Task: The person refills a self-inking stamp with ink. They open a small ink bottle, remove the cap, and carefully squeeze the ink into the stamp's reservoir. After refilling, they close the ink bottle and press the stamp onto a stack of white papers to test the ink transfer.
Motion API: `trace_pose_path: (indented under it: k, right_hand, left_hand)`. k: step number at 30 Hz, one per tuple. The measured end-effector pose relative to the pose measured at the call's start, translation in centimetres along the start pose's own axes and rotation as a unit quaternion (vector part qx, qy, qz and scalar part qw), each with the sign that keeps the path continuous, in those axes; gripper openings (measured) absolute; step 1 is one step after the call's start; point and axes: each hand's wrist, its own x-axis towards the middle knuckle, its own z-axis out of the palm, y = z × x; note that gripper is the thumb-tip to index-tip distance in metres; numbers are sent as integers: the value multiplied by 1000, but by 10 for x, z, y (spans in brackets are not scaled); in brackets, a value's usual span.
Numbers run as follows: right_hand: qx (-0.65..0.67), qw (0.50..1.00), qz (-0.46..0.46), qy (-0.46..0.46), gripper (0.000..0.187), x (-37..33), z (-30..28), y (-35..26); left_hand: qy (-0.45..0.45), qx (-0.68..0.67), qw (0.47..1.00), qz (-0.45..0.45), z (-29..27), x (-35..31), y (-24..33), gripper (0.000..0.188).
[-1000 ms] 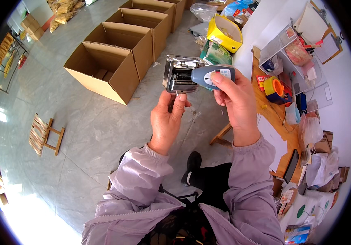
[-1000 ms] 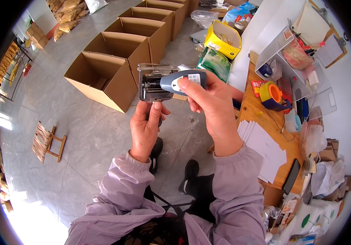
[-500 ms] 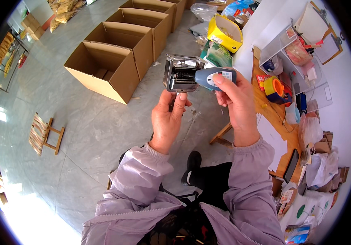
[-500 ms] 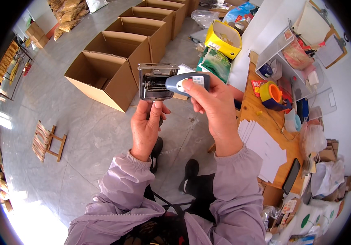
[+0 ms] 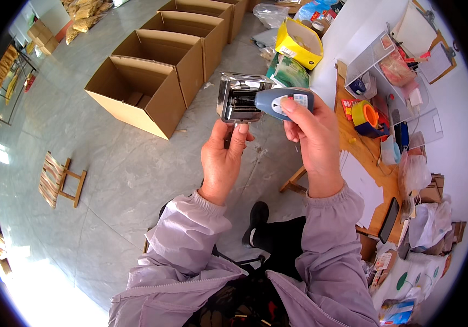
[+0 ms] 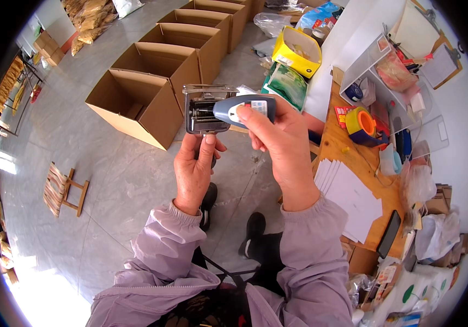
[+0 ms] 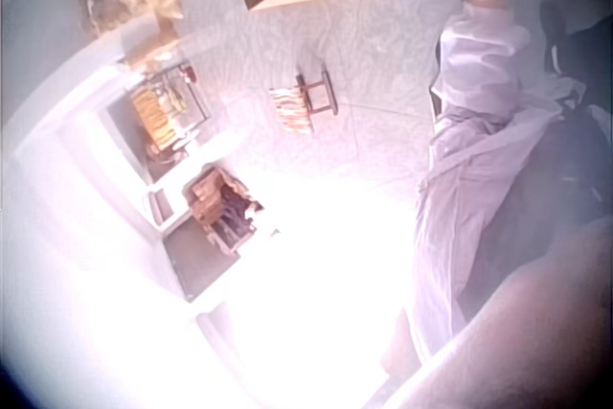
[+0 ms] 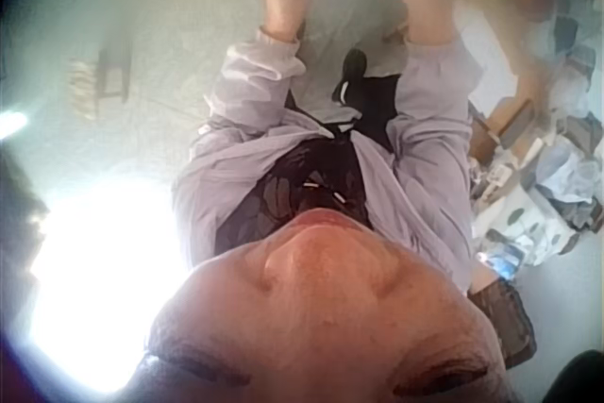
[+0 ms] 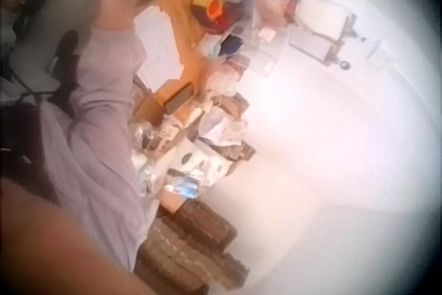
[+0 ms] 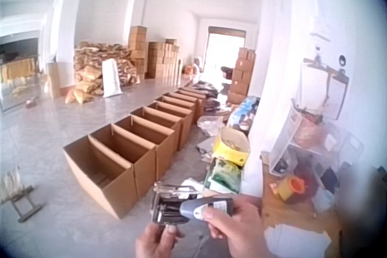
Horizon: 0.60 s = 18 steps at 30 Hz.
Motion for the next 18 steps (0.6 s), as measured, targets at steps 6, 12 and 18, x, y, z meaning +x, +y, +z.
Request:
trace_pose_path:
  k: [6, 12, 18]
  right_hand:
    - [-16, 1000, 5, 4, 23, 0, 0, 4]
    - [-31, 999, 3, -5, 24, 2, -2, 3]
    - [-14, 1000, -6, 3, 24, 3, 2, 0]
  left_hand:
    - [-1, -12, 1000, -24, 0, 0, 1, 19]
    - [-3, -6, 1000, -2, 1, -1, -1, 20]
    - [1, -7, 1000, -21, -1, -1, 1, 19]
